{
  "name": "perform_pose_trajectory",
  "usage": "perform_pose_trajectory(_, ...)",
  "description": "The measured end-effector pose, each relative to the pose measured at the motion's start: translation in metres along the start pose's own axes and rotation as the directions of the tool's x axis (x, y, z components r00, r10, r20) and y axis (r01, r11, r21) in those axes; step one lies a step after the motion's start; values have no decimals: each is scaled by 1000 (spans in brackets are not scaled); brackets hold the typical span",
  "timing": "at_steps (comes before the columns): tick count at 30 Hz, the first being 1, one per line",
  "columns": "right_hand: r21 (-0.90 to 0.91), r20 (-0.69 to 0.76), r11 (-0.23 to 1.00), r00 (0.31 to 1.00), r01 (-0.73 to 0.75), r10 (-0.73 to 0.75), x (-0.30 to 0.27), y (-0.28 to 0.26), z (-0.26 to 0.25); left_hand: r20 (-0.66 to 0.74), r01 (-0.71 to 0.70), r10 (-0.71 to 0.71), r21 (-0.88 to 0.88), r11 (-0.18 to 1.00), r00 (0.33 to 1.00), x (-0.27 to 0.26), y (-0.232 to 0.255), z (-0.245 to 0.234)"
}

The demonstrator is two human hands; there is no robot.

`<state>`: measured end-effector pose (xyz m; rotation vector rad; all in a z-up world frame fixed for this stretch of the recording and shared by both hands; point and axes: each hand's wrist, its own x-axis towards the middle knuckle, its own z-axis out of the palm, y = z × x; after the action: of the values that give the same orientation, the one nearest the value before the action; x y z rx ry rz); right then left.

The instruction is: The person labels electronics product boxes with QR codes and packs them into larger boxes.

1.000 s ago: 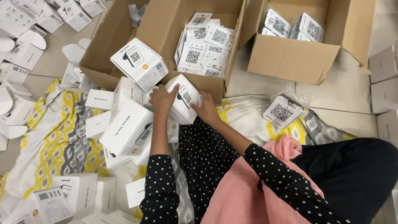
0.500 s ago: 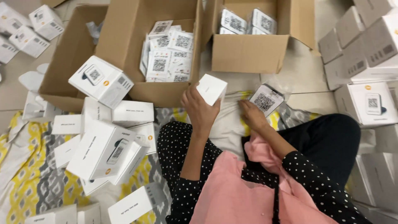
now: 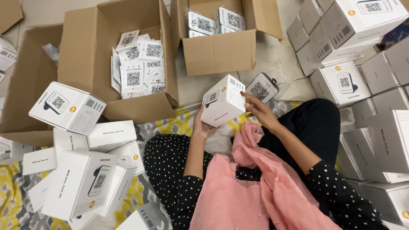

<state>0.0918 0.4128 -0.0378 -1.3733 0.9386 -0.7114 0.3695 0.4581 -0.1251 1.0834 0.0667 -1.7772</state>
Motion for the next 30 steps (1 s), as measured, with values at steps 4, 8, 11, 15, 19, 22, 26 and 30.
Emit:
perform_pose_trajectory(4, -56, -53, 997, 997, 54, -57, -5, -19, 15, 71, -46, 50, -59, 997, 996, -26, 8, 15)
perform_pose_trajectory(8, -51, -178, 992, 979, -114, 103, 0, -54, 28, 230, -268, 260, 4, 963, 938, -17, 1, 6)
perform_pose_trajectory(11, 198, -226, 951, 933, -236, 279, 7, -66, 24, 358, -349, 286, 124, 929, 889, -29, 0, 17)
perform_pose_trajectory(15, 89, -354, 995, 932, -54, 82, 30, -21, 6, 319, -367, 288, 221, 904, 903, -35, 3, 28)
perform_pose_trajectory(19, -273, -449, 956, 893, -109, -26, 38, -40, 17, 220, -481, 439, 207, 852, 871, -28, 8, 24)
perform_pose_trajectory(22, -714, -288, 688, 839, 133, -461, 44, -34, 18, 230, -540, 489, 326, 776, 841, -46, 16, 30)
perform_pose_trajectory(26, -501, -158, 852, 953, 150, -260, 52, -38, 35, 394, -565, 479, 137, 814, 785, -49, 11, 33)
perform_pose_trajectory(30, -725, -123, 689, 980, 18, -156, 26, -99, 71, 342, -569, 493, 174, 803, 800, -58, 16, 46)
